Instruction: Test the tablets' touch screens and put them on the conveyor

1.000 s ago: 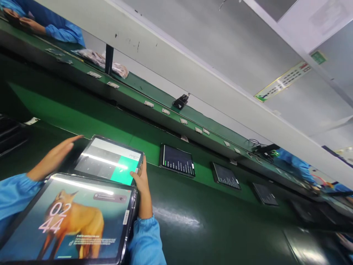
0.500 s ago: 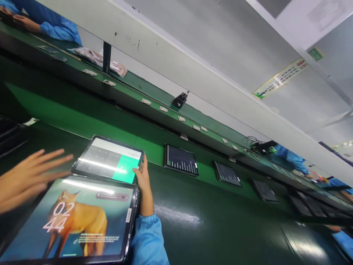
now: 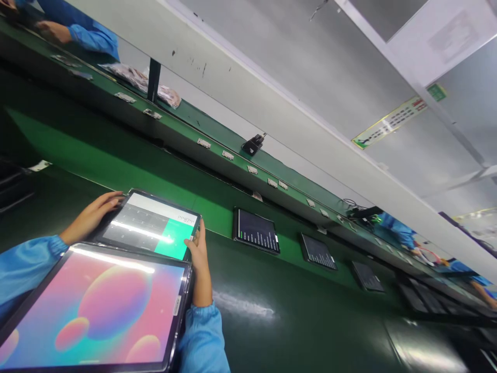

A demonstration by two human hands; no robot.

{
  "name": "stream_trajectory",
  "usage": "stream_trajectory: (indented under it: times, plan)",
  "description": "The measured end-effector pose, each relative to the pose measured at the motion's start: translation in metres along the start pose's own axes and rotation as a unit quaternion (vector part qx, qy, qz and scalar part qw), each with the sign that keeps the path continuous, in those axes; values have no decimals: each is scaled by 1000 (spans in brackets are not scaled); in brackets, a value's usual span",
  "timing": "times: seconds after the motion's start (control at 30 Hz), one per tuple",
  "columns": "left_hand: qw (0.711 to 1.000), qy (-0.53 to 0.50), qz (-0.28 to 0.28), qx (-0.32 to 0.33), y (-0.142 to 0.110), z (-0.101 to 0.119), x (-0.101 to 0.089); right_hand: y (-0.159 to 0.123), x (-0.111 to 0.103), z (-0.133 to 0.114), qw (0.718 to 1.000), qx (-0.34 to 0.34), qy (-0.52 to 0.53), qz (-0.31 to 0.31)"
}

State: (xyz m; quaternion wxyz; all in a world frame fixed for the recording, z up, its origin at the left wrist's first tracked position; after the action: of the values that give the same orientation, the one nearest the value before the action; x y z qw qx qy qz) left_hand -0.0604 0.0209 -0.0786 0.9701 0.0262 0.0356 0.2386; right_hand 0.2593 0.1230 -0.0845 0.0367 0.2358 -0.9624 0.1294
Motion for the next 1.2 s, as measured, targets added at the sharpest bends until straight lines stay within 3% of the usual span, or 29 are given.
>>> stream_trajectory:
  times: [0.17, 0.27, 0.37, 0.53, 0.63, 0.73, 0.87, 0.97, 1.07, 1.2]
  plan:
    - [999, -38, -22, -20, -5, 4, -6, 1, -1, 2, 1000, -3, 7, 7]
    - [998, -46, -22, -43, -22, 15, -9, 1, -1, 2, 1000, -4, 10, 8]
    - [997, -35, -7, -64, -64, 32, -17, 4, 0, 2, 1000, -6, 16, 10]
    - [994, -52, 54, -84, -164, 49, -36, 10, -1, 3, 1000, 4, 24, 10]
    - [995, -35, -7, -98, -207, 47, -45, 12, -1, 2, 1000, 10, 25, 16]
    - [993, 26, -61, -94, -222, 45, -49, 12, 1, 0, 999, 10, 24, 20]
    - [994, 35, -53, -85, -216, 48, -51, 12, 2, -1, 999, 5, 19, 26]
    - [997, 0, -20, -73, -192, 53, -55, 11, 1, 0, 999, 4, 18, 29]
    - [997, 50, 17, -62, -144, 50, -54, 10, 1, -1, 999, 6, 20, 29]
    - [995, 91, -27, -25, -70, 32, -36, 9, 2, -2, 999, 6, 25, 31]
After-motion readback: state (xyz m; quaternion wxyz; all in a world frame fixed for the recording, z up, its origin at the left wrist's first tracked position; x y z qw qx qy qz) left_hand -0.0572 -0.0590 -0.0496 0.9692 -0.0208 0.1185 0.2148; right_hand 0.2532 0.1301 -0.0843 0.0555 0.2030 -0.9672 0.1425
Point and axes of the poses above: each hand's wrist, its own y-axis towards the middle knuckle, its own x-axis out of the palm, z = x × y, the point moved 2 cm from there along y, towards the middle knuckle, and after that the axes turned 9 degrees about x, right-handed, at the moved point
